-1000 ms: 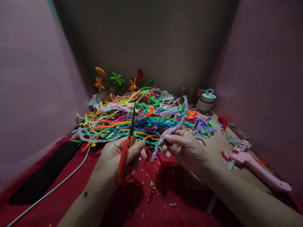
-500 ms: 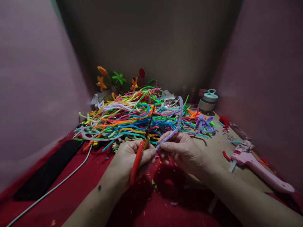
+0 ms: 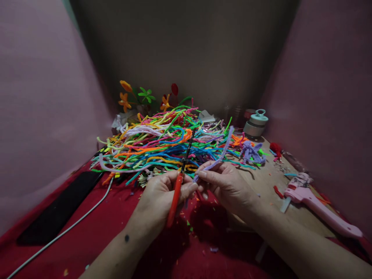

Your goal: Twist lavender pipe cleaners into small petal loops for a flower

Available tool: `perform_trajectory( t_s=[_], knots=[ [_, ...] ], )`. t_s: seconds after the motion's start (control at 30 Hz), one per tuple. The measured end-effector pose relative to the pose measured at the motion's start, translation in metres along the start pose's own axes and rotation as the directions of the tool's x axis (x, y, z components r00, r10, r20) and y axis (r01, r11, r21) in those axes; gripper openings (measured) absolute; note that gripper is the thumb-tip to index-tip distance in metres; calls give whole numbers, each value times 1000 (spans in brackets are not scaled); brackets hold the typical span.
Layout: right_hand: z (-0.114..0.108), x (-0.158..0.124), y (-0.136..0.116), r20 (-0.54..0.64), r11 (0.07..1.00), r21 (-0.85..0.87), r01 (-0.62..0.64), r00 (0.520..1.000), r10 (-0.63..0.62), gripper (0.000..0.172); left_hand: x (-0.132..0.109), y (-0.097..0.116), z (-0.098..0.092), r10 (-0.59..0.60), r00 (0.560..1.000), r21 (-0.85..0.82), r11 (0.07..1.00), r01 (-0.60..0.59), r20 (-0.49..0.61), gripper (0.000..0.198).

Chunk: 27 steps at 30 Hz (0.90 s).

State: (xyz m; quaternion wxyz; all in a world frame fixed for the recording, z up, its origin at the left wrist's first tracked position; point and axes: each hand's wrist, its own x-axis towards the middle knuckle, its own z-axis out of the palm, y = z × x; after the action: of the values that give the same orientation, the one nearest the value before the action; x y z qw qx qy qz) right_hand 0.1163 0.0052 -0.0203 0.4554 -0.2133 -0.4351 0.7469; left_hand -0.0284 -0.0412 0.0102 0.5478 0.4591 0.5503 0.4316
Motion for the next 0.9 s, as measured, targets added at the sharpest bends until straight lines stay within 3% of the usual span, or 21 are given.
perform_trajectory(
  t_s=[0.33, 0.67, 0.9],
  knots=[
    [1, -1, -2, -8, 996, 71, -51, 999, 52, 9, 3, -4, -4, 22, 1000, 58, 998, -21, -15, 23],
    [2, 0, -5, 91, 984, 93, -150, 986, 142, 10, 2, -7, -3, 111, 994, 14, 994, -111, -12, 24],
    [-5, 2, -2, 147, 984, 107, -145, 981, 129, 13, -2, -5, -2, 188, 982, 123, 975, -183, -30, 23]
  ],
)
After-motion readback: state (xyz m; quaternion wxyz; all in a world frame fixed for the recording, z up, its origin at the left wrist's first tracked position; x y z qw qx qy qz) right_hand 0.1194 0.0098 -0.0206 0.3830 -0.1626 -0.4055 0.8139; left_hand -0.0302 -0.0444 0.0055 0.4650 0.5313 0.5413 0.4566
